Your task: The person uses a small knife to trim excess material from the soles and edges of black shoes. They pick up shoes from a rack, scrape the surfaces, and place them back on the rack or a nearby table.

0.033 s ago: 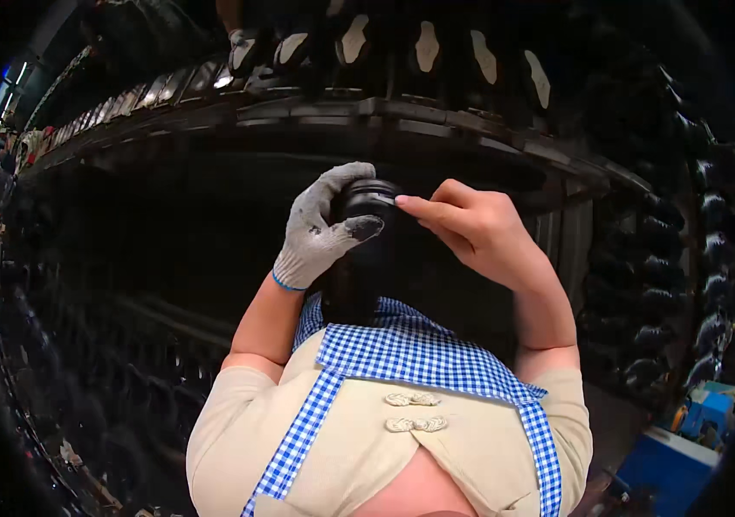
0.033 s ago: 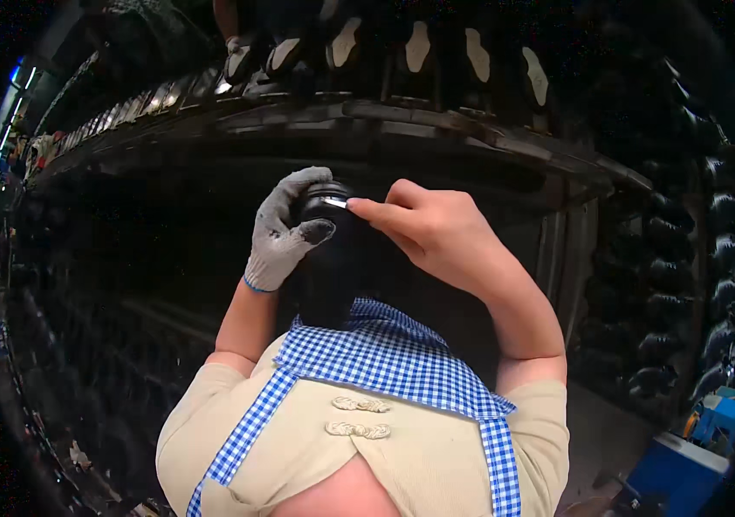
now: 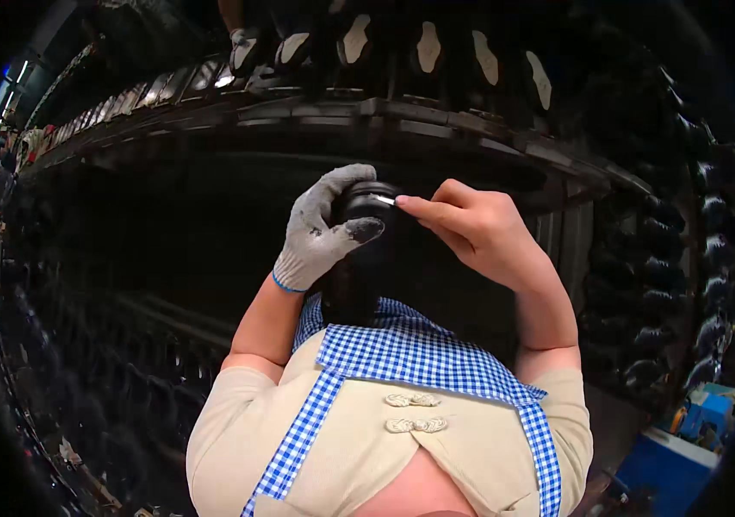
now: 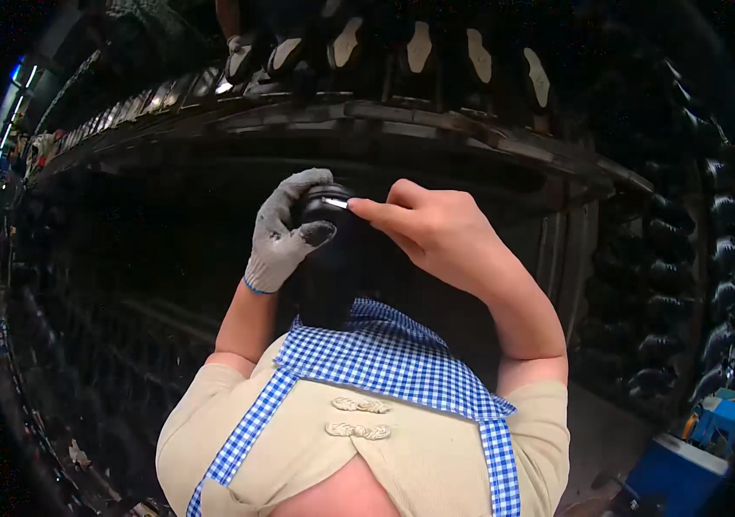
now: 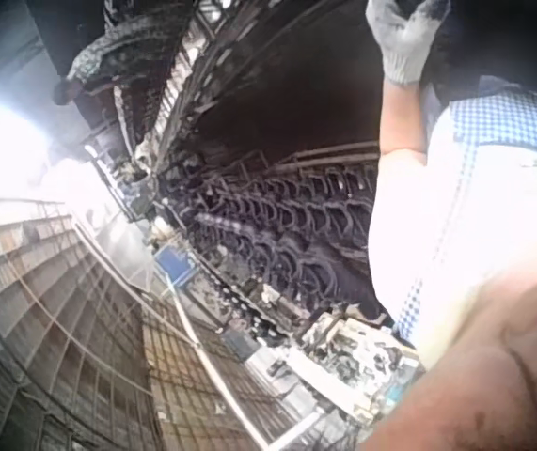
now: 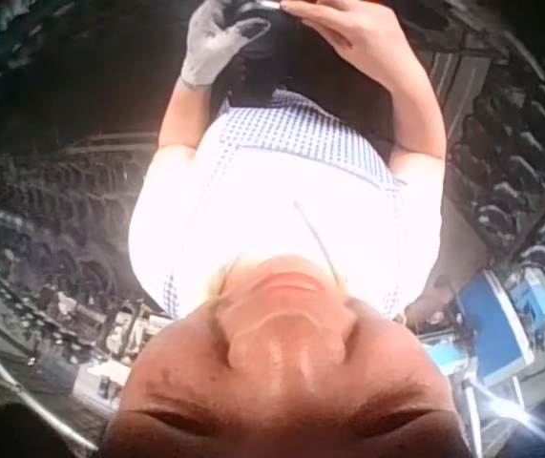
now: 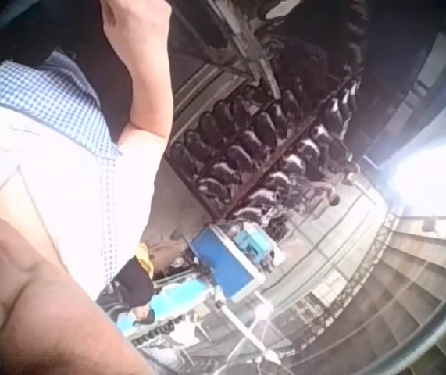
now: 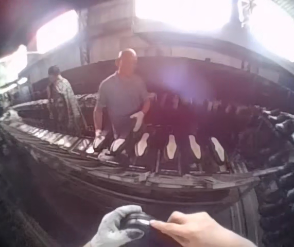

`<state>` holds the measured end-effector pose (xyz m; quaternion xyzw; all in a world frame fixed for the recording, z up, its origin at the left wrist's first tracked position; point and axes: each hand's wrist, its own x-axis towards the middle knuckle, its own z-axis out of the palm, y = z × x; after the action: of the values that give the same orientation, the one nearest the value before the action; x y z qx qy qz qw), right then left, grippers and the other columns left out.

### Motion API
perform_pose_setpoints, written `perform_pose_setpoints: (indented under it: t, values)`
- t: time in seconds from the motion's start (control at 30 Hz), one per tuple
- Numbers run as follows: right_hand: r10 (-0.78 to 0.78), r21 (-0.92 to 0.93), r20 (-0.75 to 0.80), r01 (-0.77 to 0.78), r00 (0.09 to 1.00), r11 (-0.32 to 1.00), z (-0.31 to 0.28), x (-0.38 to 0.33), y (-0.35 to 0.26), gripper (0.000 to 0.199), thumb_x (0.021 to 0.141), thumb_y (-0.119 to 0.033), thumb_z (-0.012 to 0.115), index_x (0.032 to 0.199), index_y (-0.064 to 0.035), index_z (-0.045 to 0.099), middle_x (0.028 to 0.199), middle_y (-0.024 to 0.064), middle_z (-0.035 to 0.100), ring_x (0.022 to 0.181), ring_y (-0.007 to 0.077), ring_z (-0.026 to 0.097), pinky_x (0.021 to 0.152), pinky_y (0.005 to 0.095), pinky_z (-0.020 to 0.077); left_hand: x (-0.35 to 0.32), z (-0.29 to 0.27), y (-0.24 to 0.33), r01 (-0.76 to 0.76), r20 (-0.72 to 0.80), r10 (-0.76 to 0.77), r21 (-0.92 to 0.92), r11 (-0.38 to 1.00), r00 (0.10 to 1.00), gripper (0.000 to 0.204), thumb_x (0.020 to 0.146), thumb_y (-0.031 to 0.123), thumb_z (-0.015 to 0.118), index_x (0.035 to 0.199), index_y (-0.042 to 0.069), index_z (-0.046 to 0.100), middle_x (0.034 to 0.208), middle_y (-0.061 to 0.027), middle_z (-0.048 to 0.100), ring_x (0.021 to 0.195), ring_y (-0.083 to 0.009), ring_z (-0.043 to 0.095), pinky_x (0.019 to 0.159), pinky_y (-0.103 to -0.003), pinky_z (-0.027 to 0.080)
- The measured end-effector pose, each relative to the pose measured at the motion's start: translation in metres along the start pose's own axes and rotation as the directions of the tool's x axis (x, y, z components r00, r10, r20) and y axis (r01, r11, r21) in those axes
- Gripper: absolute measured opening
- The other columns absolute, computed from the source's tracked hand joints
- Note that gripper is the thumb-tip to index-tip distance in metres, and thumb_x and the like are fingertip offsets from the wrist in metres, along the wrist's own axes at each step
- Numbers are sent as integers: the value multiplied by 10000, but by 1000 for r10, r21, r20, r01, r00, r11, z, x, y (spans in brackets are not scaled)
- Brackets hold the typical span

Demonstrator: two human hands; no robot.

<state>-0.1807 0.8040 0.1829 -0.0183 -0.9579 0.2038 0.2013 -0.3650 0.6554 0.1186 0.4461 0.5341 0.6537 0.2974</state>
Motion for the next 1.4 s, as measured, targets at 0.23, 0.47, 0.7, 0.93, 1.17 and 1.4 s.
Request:
perform_pose_setpoints:
  t: [0.23, 0.47, 0.7, 0.93, 1.17, 1.4]
  values:
    - [-17, -46, 62, 20, 998, 999, -7, 15, -3, 348, 833, -79, 692, 1168, -169, 673, 788, 62, 563, 618, 212, 601, 534, 323, 477, 0, -11, -15, -9, 40, 10, -19, 1000, 999, 608, 759, 145, 792, 1288, 10, 524, 1146, -70, 638, 1084, -154, 594, 975, -302, 463]
    - [-29, -71, 136, 39, 990, 997, -13, 20, -4, 347, 885, -84, 663, 1214, -191, 654, 795, 59, 568, 612, 200, 590, 521, 310, 468, 3, -10, -4, -6, 65, 5, 15, 1000, 998, 571, 757, 164, 796, 1253, 5, 562, 1118, -102, 652, 1032, -172, 618, 943, -315, 483]
    - [-53, -111, 114, 66, 992, 992, -15, 25, -7, 349, 887, -101, 663, 1223, -195, 650, 818, 60, 585, 637, 200, 603, 532, 312, 480, 5, -11, -4, -22, 83, 22, -6, 1000, 996, 569, 759, 162, 794, 1255, 9, 563, 1117, -105, 649, 1036, -173, 613, 953, -309, 475]
    - [-12, -113, 208, 36, 978, 993, -21, 32, -14, 347, 880, -115, 668, 1218, -194, 658, 802, 60, 583, 632, 199, 601, 544, 326, 487, 5, -15, -7, 18, 100, -15, -32, 999, 995, 590, 761, 183, 804, 1266, 6, 558, 1125, -101, 645, 1045, -174, 606, 962, -311, 470]
    - [-9, -130, 162, 30, 987, 991, -15, 34, -13, 354, 840, -85, 684, 1180, -184, 669, 778, 54, 573, 617, 203, 599, 542, 332, 495, 10, -14, -12, 9, 97, -2, -75, 997, 995, 503, 765, 111, 777, 1220, 28, 580, 1125, -67, 623, 1043, -148, 581, 949, -301, 463]
    - [82, -169, 31, -76, 996, 983, -8, 15, -16, 329, 830, -69, 697, 1138, -187, 702, 747, 50, 592, 594, 187, 603, 504, 283, 462, 21, -7, -12, 69, 155, -43, -168, 983, 987, 598, 708, 131, 817, 1245, 20, 577, 1137, -85, 641, 1064, -170, 606, 959, -311, 479]
